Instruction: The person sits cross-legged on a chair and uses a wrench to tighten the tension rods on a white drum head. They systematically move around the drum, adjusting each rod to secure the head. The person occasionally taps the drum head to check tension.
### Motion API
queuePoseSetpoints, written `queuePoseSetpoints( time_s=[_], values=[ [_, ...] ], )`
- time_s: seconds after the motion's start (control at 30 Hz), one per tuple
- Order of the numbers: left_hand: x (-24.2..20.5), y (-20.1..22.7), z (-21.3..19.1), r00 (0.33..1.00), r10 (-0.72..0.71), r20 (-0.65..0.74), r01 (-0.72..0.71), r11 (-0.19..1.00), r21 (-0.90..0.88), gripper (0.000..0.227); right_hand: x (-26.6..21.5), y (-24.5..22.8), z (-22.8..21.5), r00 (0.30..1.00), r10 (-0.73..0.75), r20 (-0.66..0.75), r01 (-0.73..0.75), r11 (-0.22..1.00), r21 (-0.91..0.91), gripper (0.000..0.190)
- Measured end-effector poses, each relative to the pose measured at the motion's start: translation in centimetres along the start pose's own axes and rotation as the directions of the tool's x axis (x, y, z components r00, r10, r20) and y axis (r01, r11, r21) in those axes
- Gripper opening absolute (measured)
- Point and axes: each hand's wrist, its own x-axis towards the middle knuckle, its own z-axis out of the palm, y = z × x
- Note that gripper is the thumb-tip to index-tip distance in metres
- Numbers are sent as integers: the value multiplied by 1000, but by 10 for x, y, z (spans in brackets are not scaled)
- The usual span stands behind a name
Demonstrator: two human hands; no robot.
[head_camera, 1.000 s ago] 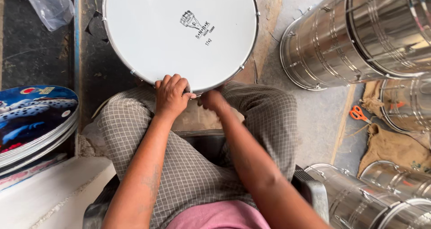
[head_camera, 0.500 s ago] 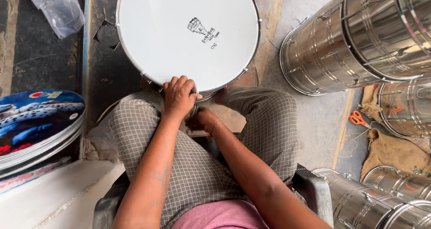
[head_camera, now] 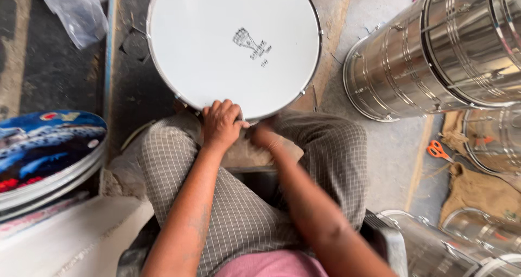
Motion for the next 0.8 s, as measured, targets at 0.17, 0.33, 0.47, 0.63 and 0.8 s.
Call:
queuePoseSetpoints(
  time_s=[0.17, 0.33, 0.47, 0.63, 0.8],
  values=[
    [4, 5, -7, 1000, 15, -22, -15, 1000, 2, 37, 0, -42, -50, 994, 92, 63, -60, 919, -390, 27],
    [3, 0, 0, 999, 18, -49, -19, 1000, -19, 36, -80, -39, -26, 924, 351, 156, -382, 809, 447, 17],
    [2, 2, 2, 999, -5, -44, 5, 1000, -17, 37, -78, -45, 6, 952, -20, 306, -160, 819, 551, 20],
    [4, 0, 6, 999, 2, -49, -3, 1000, -17, 37, -71, -92, 60, 975, 215, 51, -140, 424, 895, 25],
    [2, -2, 6, 1000, -7, -15, 7, 1000, -15, 38, -42, -101, 87, 874, 127, -470, 357, 490, 796, 21]
  ],
)
